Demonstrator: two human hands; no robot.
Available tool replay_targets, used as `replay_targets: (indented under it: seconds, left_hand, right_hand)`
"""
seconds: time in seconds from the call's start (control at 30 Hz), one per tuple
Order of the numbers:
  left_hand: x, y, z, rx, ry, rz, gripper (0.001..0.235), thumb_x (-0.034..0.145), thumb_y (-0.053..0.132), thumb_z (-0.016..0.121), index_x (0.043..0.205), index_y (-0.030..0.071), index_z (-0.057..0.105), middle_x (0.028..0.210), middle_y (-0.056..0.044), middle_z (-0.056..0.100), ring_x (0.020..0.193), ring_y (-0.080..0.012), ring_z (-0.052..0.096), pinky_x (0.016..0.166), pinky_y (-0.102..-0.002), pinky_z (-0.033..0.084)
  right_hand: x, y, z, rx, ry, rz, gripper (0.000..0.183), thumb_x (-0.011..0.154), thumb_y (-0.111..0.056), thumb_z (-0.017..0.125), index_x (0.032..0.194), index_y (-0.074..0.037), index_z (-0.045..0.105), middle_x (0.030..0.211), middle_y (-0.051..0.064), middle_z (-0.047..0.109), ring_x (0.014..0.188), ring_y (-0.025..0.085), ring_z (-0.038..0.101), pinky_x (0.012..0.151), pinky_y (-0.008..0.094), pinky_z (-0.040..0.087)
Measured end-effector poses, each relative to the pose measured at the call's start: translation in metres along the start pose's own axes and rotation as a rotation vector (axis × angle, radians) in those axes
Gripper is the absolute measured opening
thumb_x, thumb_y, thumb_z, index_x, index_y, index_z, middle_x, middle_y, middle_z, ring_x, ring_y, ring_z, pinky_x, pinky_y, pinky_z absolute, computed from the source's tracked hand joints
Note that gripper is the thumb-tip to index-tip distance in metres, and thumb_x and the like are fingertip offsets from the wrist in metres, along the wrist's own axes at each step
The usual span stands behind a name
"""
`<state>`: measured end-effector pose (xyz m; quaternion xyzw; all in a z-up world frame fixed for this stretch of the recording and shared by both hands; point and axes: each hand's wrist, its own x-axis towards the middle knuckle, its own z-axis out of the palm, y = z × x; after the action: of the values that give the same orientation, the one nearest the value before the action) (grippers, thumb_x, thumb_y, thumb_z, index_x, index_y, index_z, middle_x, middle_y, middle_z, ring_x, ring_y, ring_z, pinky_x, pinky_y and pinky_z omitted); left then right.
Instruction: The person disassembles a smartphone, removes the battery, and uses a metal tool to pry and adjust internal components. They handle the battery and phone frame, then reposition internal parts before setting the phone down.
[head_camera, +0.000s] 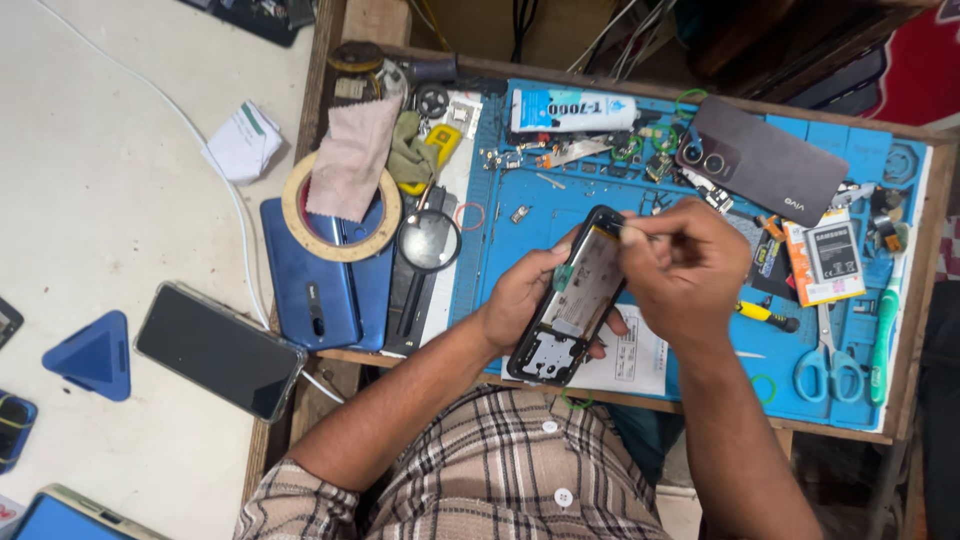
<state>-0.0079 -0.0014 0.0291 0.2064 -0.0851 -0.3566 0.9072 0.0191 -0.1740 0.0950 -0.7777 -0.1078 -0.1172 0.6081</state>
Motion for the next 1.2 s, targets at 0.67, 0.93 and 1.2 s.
replay_targets:
  seconds: [0.67,0.93,1.2]
  left_hand:
    - [0.002,-0.004,0.002,-0.031,-0.018,0.008,0.071,0.11,0.055,0.033,0.163,0.007,0.035,0.138,-0.019,0.056,0.107,-0.0329,0.067,0.084,-0.049,0.062]
    - [0.005,0.006,0.014,-0.088,-0.03,0.061,0.076,0.108,0.056,0.036,0.171,0.017,0.02,0.136,-0.019,0.059,0.119,-0.0345,0.065,0.099,-0.051,0.057]
    - [0.011,0.012,0.011,-0.114,0.014,0.189,0.086,0.107,0.068,0.027,0.167,0.007,0.027,0.136,-0.018,0.062,0.122,-0.0316,0.064,0.11,-0.053,0.053]
  right_hand:
    - [0.003,-0.015,0.006,-0.336,0.007,-0.241,0.01,0.087,0.002,0.079,0.095,0.001,0.073,0.087,0.006,0.066,0.069,0.008,0.059,0.061,0.023,0.048]
    - [-0.005,0.003,-0.024,-0.227,0.097,-0.175,0.005,0.103,0.004,0.076,0.103,0.003,0.071,0.097,0.008,0.064,0.082,0.009,0.062,0.069,0.019,0.052]
    - [-0.033,0.026,-0.063,-0.382,0.093,-0.096,0.006,0.106,0.008,0.074,0.11,0.004,0.071,0.105,0.009,0.064,0.088,0.01,0.065,0.075,0.019,0.055]
